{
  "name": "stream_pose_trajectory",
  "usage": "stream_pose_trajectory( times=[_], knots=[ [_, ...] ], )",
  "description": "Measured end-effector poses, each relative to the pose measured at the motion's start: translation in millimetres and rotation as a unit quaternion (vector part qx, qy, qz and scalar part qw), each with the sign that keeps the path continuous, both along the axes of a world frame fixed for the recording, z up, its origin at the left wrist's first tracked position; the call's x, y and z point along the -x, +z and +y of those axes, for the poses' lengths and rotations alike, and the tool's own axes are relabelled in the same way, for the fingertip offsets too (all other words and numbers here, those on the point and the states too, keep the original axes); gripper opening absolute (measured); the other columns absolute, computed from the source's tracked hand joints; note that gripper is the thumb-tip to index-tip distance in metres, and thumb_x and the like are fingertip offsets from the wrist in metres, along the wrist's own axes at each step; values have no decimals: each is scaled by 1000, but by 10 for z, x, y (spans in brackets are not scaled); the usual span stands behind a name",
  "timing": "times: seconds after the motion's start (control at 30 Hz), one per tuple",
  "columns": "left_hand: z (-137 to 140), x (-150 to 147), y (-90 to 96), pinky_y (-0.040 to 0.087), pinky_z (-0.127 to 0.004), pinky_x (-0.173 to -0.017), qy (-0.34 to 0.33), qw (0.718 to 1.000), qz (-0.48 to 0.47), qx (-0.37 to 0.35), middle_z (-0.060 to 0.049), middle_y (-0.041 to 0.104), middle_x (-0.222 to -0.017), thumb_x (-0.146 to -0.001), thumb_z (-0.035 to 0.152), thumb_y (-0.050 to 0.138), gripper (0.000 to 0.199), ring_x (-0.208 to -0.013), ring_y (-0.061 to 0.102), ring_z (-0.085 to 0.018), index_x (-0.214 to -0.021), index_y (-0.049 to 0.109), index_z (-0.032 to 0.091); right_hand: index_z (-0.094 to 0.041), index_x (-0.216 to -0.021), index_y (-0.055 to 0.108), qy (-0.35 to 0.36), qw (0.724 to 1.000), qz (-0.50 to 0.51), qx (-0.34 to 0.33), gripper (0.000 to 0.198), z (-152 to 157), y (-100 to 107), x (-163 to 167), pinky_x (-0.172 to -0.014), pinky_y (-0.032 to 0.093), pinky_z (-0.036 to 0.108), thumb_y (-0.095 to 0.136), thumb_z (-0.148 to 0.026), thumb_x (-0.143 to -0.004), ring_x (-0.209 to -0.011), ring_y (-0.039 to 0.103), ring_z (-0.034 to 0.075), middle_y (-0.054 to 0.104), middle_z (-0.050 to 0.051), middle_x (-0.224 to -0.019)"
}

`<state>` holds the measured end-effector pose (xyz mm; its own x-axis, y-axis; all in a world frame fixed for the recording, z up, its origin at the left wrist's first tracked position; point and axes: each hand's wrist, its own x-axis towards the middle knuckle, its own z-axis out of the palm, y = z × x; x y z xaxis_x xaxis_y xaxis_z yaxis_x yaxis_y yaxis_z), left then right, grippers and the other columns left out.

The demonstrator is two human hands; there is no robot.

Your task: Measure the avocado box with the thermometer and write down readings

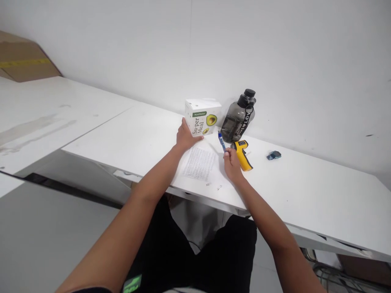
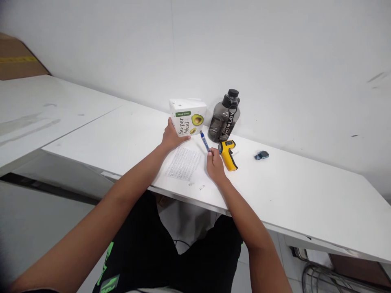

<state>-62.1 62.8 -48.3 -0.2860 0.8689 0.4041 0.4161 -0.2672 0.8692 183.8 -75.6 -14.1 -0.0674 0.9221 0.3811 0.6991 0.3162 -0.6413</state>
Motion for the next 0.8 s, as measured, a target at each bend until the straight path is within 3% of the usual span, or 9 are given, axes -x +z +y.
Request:
stream_pose_trajectory(
  times=[0.07, 0.13, 0.23, 0.3, 0.4, 0.5, 0.57, 0.67, 0.8],
  knots=[
    [-16, -3, 33, 31, -75, -124, 2, 999, 20, 30, -27, 49, -159, -41, 35, 106, 151, -152, 39, -56, -166, 21, 19, -26, -93, 52, 5, 998, 67, 5, 29, -53, -13, -20, -72, 45, 34, 45, -52, -104, -72, 55, 20, 57, -1, -77],
    [-26, -11, 57, 27, -76, -125, 8, 998, 33, 49, -28, 49, -158, -41, 31, 105, 153, -151, 40, -57, -167, 20, 17, -27, -80, 43, 3, 998, 67, 10, 40, -110, -2, -9, -66, 40, 32, 50, -61, -101, -64, 47, 17, 47, -4, -67],
    [-19, -28, 52, 13, -79, -128, 27, 997, 44, 51, -28, 51, -155, -38, 29, 105, 154, -153, 34, -58, -167, 22, 17, -26, -75, 44, 21, 999, -40, 4, 46, -174, 67, 42, -70, 38, 33, 54, -64, -98, -66, 48, 17, 52, -3, -67],
    [-10, -34, 27, 5, -79, -129, 35, 997, 47, 50, -26, 52, -154, -37, 29, 105, 153, -156, 30, -58, -166, 24, 18, -25, -73, 48, 80, 986, -145, 11, 48, -210, 130, 79, -75, 37, 33, 62, -65, -95, -70, 53, 18, 58, 0, -72],
    [-22, -26, 6, 4, -79, -128, 27, 998, 51, 39, -27, 51, -155, -40, 32, 105, 149, -157, 29, -57, -165, 25, 21, -23, -69, 50, 184, 950, -247, 49, 53, -266, 201, 123, -74, 33, 32, 74, -66, -89, -73, 57, 19, 62, 2, -73],
    [-98, -18, 67, 9, -80, -126, 18, 994, 89, 57, -28, 48, -161, -49, 41, 103, 146, -156, 32, -55, -166, 18, 22, -23, -64, 50, 217, 936, -261, 96, 52, -301, 229, 127, -69, 30, 31, 74, -59, -92, -70, 57, 19, 62, 2, -68],
    [-178, -30, 159, 13, -76, -127, 24, 983, 143, 109, -28, 48, -163, -57, 47, 97, 146, -157, 34, -51, -169, 7, 22, -23, -61, 50, 221, 943, -208, 136, 53, -297, 245, 89, -66, 31, 31, 64, -57, -98, -66, 56, 18, 59, 1, -62],
    [-288, -73, 307, 16, -66, -131, 41, 961, 208, 176, -24, 47, -166, -66, 52, 89, 144, -159, 35, -44, -171, -4, 21, -23, -68, 59, 206, 964, -18, 170, 57, -271, 275, -18, -63, 35, 30, 53, -71, -98, -64, 55, 17, 61, 1, -63],
    [-346, -108, 400, 15, -65, -132, 46, 955, 220, 191, -23, 46, -168, -70, 50, 86, 142, -159, 36, -43, -172, -8, 21, -24, -83, 63, 181, 939, 201, 210, 61, -265, 253, -82, -51, 32, 28, 63, -84, -85, -52, 45, 13, 67, 1, -65]
  ],
)
